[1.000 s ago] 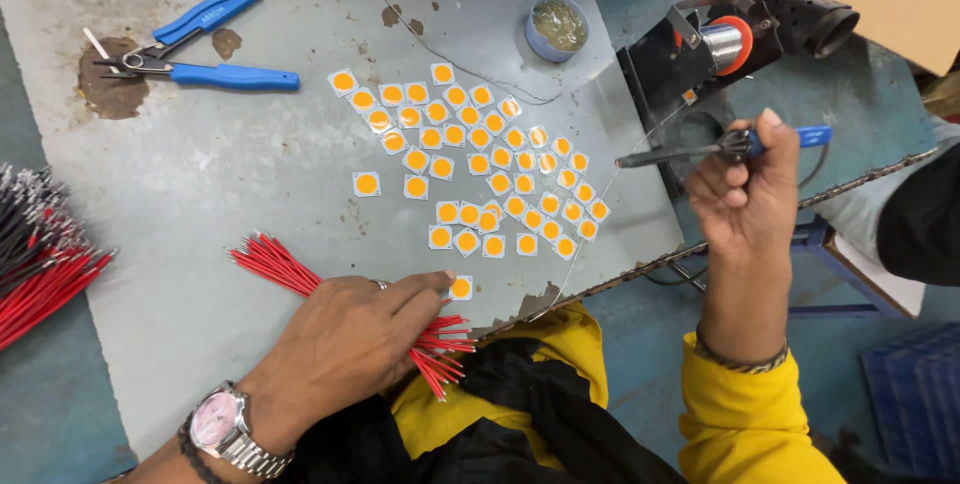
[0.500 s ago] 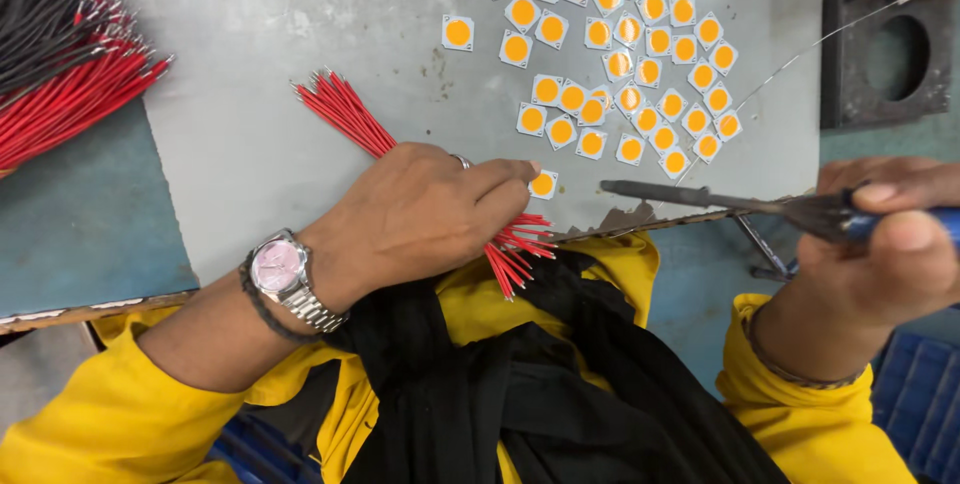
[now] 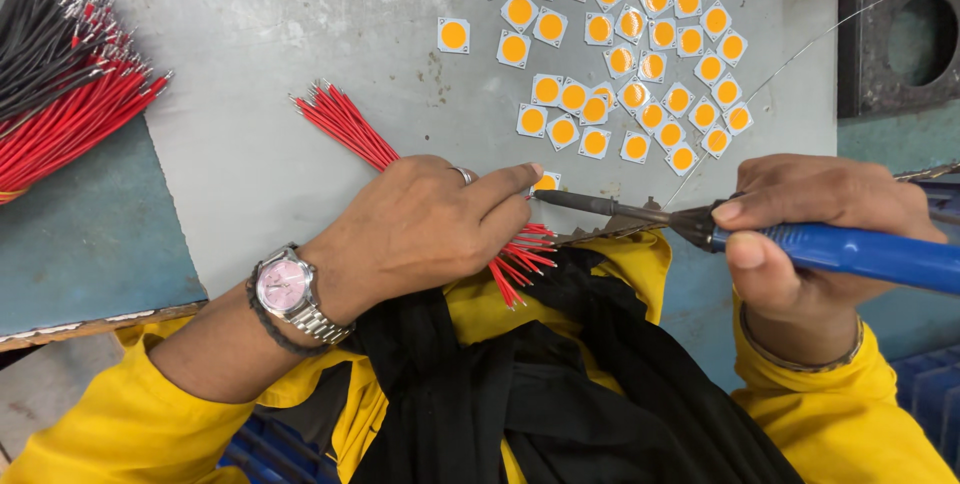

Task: The person dips the ends of red wires into a small container of flux, then uses a soldering iron to attach the wires to square LED modules on a workbench. The person handles the wires and LEDs one at a time, placing each soldered unit aside.

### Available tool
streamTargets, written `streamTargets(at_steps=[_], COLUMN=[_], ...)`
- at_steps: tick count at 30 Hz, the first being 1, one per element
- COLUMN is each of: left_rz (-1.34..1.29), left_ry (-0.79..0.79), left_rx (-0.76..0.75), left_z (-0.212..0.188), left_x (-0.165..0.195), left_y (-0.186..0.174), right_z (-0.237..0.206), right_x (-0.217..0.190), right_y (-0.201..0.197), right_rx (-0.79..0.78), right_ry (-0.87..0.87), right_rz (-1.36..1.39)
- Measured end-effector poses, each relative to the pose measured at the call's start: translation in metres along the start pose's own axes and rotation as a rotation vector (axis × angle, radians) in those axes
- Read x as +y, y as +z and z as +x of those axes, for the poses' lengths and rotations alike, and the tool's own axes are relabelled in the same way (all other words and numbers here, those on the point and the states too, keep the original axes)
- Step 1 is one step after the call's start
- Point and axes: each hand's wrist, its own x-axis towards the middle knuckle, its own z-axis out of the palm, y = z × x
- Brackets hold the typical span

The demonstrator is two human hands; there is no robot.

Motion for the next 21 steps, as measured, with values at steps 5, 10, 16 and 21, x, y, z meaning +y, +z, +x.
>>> streamTargets(at_steps=[5,10,16,21], left_rz=[0.011,-0.012,-0.019,-0.028], left_ry=[0.006,-0.005,-0.015,-0.017], left_rx=[-0.006,-0.018,-0.018,-0.032], left_z=[0.000,0.001,0.001,0.002], left_x=[0.001,0.002,0.003,0.003], left_y=[0.001,0.001,0.001,0.001], right_z=[0.009,0.018,0.032,0.035], right_x=[-0.012,-0.026,-0.034,-0.032], right_y=[0.004,0.003,0.004,0.002], right_rx=[-0.035,-0.129,-0.232,-0.306], right_ry=[0.083,0.064,0.041,-0.086], right_rz=[-0.045,-0.119,-0.112,-0.109])
